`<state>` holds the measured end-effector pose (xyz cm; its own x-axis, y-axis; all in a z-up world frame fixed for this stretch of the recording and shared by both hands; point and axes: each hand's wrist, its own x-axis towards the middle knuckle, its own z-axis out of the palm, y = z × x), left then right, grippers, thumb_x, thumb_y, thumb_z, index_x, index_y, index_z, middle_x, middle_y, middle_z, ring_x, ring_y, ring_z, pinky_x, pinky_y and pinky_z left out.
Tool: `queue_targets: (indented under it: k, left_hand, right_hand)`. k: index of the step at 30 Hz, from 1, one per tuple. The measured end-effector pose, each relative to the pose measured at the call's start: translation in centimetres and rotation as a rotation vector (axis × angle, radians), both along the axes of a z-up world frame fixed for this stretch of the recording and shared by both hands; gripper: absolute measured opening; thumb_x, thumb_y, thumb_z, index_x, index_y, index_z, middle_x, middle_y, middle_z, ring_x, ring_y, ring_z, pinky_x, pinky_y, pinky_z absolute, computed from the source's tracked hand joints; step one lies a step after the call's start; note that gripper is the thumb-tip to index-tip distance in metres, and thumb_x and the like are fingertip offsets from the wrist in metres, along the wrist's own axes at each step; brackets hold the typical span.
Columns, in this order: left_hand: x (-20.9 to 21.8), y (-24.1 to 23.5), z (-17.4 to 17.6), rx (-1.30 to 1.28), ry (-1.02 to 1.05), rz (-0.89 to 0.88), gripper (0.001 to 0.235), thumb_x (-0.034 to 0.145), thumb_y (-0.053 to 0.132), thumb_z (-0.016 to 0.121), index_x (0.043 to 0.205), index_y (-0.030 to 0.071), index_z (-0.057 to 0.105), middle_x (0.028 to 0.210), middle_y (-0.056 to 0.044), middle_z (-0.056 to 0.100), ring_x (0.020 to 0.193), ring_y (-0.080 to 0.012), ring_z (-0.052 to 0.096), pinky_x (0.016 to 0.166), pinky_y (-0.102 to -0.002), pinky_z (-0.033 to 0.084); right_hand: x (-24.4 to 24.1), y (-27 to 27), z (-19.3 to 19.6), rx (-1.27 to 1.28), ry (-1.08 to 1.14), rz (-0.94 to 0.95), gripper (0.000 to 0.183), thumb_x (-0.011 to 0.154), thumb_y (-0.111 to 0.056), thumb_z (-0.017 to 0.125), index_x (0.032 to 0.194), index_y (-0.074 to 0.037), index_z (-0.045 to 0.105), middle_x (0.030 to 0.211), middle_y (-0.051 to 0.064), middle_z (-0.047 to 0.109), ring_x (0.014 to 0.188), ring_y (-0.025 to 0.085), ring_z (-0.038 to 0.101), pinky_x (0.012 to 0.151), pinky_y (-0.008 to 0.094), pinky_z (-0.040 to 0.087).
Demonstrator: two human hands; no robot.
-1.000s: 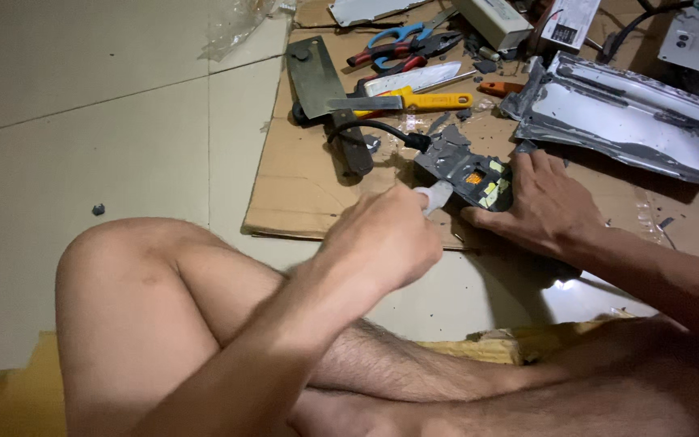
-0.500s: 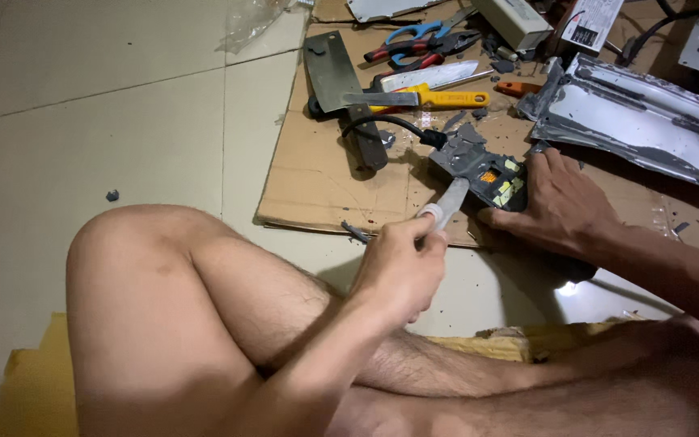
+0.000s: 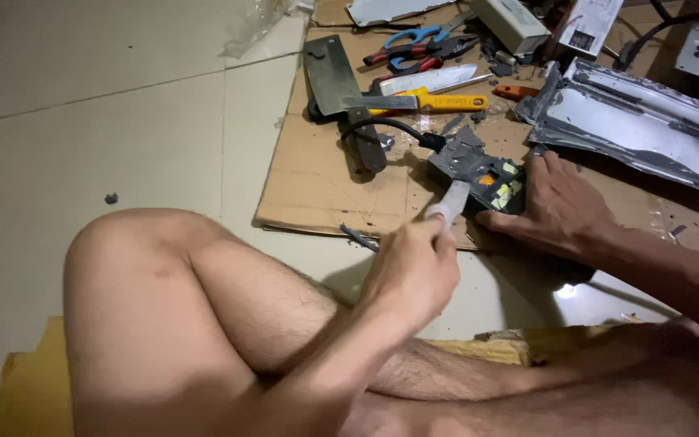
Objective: The person sits on the floor and uses a white scraper to remove material from a rectangular electronic component. They scrape the surface repeatedly, turning the component to access different areas. A black cat walks by in the background at one point.
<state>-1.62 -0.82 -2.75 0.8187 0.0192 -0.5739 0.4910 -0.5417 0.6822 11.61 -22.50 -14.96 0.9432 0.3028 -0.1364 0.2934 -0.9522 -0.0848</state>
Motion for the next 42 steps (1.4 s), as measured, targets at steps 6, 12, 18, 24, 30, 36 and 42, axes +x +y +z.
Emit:
queue_targets:
  k: [6, 12, 18, 24, 30, 36, 42]
  left_hand:
    - [1.0, 1.1, -0.4, 0.178, -0.103, -0.071, 0.044, 0.101, 0.033, 0.047, 0.143, 0.027, 0.060, 0.113, -0.014, 0.073, 0.094, -0.0359, 0.071, 0.077, -0.051, 0.056]
    - [-0.7, 0.0, -1.5, 0.230, -0.360, -0.220, 0.033, 0.109, 0.005, 0.038, 0.138, -0.003, 0.053, 0.080, -0.015, 0.072, 0.057, -0.0242, 0.072, 0.041, -0.032, 0.062]
    - [0.8, -1.7, -1.9, 0.011, -0.088, 0.141, 0.034, 0.105, 0.036, 0.045, 0.125, 0.019, 0.067, 0.106, -0.009, 0.069, 0.092, -0.0250, 0.067, 0.071, -0.043, 0.053]
    - [0.8, -0.7, 0.9, -0.378, 0.147, 0.422, 0.052, 0.103, 0.032, 0.052, 0.155, 0.035, 0.051, 0.088, -0.002, 0.063, 0.045, -0.0112, 0.049, 0.031, -0.022, 0.032]
    - [0.0, 0.4, 0.2, 0.353, -0.298, -0.253, 0.059, 0.099, -0.011, 0.045, 0.155, 0.003, 0.037, 0.083, -0.013, 0.070, 0.064, -0.0261, 0.071, 0.049, -0.038, 0.064]
    - [1.2, 3.0, -0.2, 0.349, -0.302, -0.150, 0.027, 0.109, 0.024, 0.043, 0.117, 0.008, 0.064, 0.080, -0.012, 0.071, 0.065, -0.0302, 0.071, 0.056, -0.048, 0.059]
    - [0.6, 1.6, 0.3, 0.296, -0.246, -0.260, 0.035, 0.104, 0.025, 0.043, 0.132, 0.016, 0.062, 0.095, -0.016, 0.072, 0.076, -0.0325, 0.072, 0.063, -0.049, 0.058]
  right_hand:
    - [-0.9, 1.2, 1.7, 0.024, 0.019, -0.074, 0.087, 0.071, -0.081, 0.063, 0.113, -0.005, 0.050, 0.116, 0.018, 0.056, 0.110, 0.038, 0.055, 0.094, 0.051, 0.045]
    - [-1.3, 1.4, 2.4, 0.015, 0.061, -0.082, 0.089, 0.073, -0.082, 0.059, 0.119, -0.007, 0.049, 0.116, 0.014, 0.055, 0.103, 0.031, 0.053, 0.089, 0.049, 0.049]
    - [-1.2, 1.5, 2.0, 0.057, -0.003, -0.076, 0.087, 0.072, -0.076, 0.065, 0.115, -0.002, 0.052, 0.117, 0.021, 0.057, 0.108, 0.039, 0.054, 0.094, 0.051, 0.044]
    - [-1.1, 1.4, 2.2, 0.009, 0.068, -0.097, 0.083, 0.075, -0.081, 0.058, 0.114, -0.008, 0.049, 0.114, 0.013, 0.055, 0.102, 0.030, 0.053, 0.086, 0.048, 0.050]
    - [-1.6, 2.0, 2.5, 0.053, 0.008, -0.124, 0.093, 0.072, -0.080, 0.063, 0.122, -0.002, 0.052, 0.126, 0.020, 0.055, 0.119, 0.039, 0.053, 0.099, 0.053, 0.045]
    - [-2.0, 2.3, 3.8, 0.044, 0.103, -0.146, 0.085, 0.074, -0.080, 0.058, 0.118, -0.008, 0.049, 0.116, 0.014, 0.055, 0.107, 0.031, 0.052, 0.088, 0.047, 0.048]
    - [-1.6, 2.1, 2.9, 0.063, 0.034, -0.149, 0.090, 0.072, -0.079, 0.064, 0.120, -0.004, 0.052, 0.124, 0.019, 0.056, 0.120, 0.038, 0.052, 0.098, 0.054, 0.046]
